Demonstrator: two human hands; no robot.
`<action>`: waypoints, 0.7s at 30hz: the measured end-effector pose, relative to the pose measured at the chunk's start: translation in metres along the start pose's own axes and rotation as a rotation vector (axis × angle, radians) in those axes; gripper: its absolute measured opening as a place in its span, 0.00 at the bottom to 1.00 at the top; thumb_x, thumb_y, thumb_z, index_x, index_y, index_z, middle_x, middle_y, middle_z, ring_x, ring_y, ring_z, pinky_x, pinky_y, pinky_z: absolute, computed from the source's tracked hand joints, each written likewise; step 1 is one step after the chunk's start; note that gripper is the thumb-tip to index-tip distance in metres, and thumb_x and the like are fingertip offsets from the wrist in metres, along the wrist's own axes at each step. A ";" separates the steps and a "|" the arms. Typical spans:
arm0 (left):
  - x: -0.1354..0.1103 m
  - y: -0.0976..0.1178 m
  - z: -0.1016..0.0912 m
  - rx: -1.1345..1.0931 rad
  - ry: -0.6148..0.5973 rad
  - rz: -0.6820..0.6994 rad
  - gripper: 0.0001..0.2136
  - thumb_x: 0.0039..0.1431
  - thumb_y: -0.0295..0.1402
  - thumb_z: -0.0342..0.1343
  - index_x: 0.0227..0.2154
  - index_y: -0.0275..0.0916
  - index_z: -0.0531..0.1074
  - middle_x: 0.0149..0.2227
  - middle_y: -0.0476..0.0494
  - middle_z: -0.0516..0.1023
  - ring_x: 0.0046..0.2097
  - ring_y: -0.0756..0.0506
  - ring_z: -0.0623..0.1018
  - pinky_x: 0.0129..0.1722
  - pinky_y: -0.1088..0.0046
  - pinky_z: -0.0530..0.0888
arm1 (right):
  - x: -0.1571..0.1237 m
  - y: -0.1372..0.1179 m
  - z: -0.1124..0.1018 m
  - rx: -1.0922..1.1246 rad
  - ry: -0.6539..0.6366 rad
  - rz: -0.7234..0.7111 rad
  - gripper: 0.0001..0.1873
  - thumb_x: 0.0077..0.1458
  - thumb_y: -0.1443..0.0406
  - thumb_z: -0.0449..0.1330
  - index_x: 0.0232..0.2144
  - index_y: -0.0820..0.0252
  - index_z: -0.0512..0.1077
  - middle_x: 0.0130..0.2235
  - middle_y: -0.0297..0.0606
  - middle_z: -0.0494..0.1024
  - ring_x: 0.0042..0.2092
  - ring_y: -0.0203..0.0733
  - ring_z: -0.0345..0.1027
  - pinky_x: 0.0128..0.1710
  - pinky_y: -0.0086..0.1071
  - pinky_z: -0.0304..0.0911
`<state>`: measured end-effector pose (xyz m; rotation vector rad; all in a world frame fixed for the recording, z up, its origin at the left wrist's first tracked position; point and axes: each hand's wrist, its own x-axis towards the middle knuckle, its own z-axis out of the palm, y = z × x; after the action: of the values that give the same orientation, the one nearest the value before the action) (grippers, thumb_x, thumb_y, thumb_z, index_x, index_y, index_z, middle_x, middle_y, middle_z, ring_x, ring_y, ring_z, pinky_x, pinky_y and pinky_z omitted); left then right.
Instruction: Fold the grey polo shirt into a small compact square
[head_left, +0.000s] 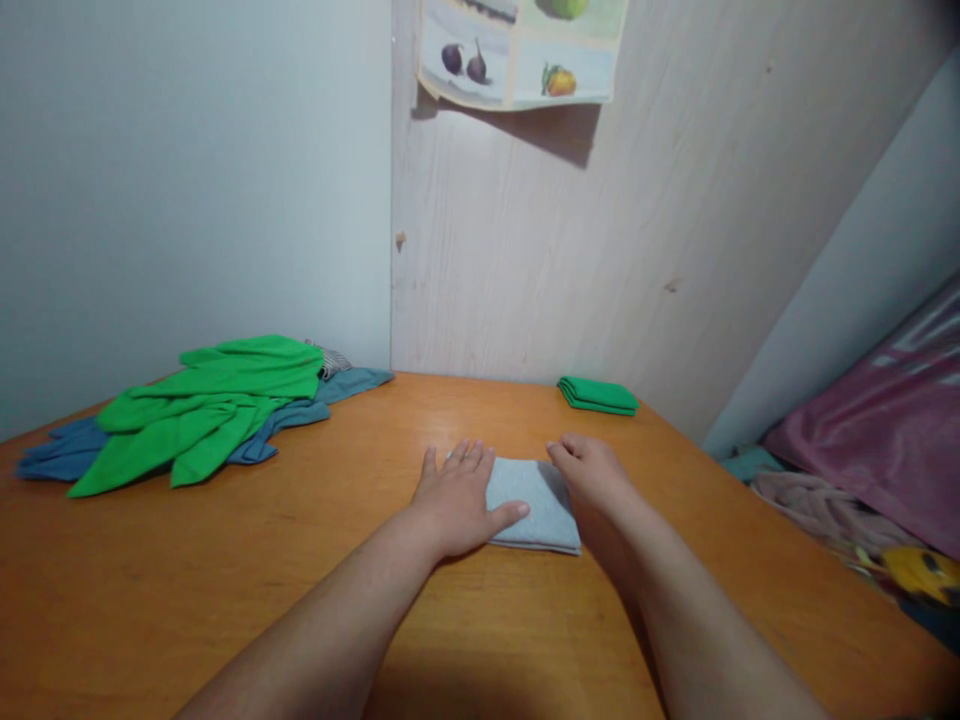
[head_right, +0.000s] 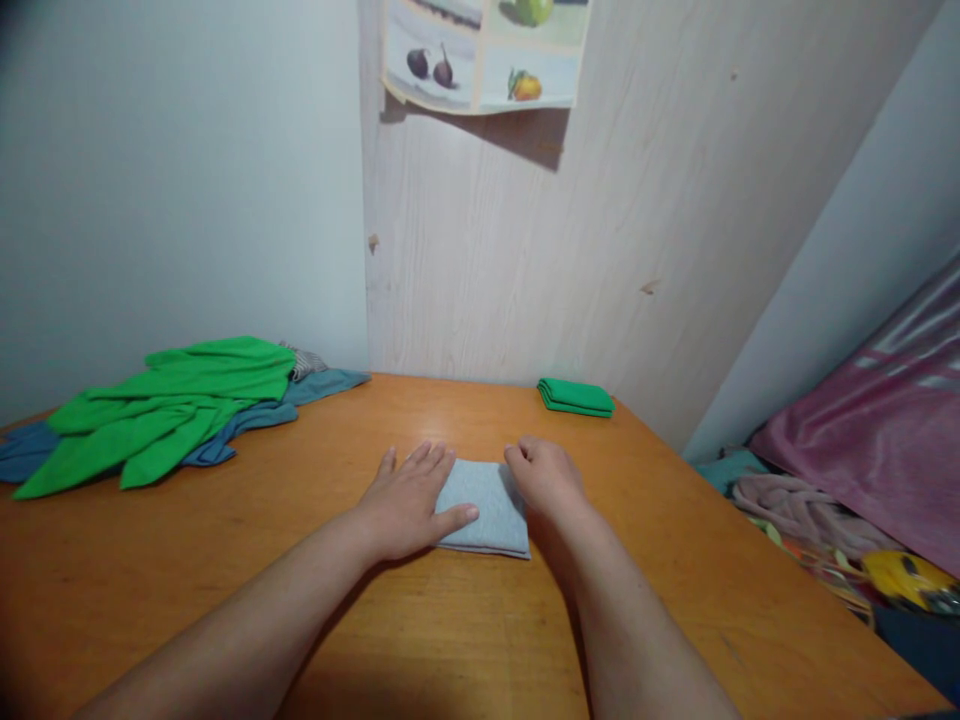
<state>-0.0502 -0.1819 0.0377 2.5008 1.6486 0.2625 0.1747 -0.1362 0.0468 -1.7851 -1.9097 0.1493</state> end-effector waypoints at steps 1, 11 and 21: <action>0.000 0.000 0.000 -0.001 0.001 0.001 0.48 0.55 0.69 0.31 0.69 0.38 0.48 0.71 0.38 0.43 0.71 0.32 0.43 0.64 0.38 0.41 | 0.000 0.000 0.000 0.000 0.000 0.001 0.19 0.57 0.55 0.51 0.19 0.57 0.66 0.21 0.31 0.66 0.28 0.37 0.60 0.28 0.30 0.45; 0.002 0.000 0.006 0.036 0.031 -0.027 0.51 0.51 0.72 0.33 0.69 0.39 0.50 0.71 0.36 0.46 0.70 0.30 0.45 0.64 0.37 0.39 | 0.000 0.000 -0.004 -0.018 -0.058 0.022 0.19 0.57 0.55 0.51 0.20 0.58 0.67 0.22 0.32 0.66 0.28 0.36 0.59 0.27 0.30 0.44; 0.006 -0.001 0.008 0.057 0.043 -0.027 0.52 0.50 0.72 0.34 0.68 0.38 0.52 0.70 0.33 0.47 0.70 0.29 0.48 0.62 0.33 0.38 | 0.002 0.014 -0.014 0.034 -0.314 0.072 0.17 0.55 0.59 0.54 0.18 0.60 0.69 0.19 0.32 0.67 0.23 0.34 0.58 0.24 0.30 0.46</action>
<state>-0.0474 -0.1765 0.0299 2.5289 1.7296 0.2721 0.1931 -0.1365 0.0535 -1.8977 -2.0383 0.5109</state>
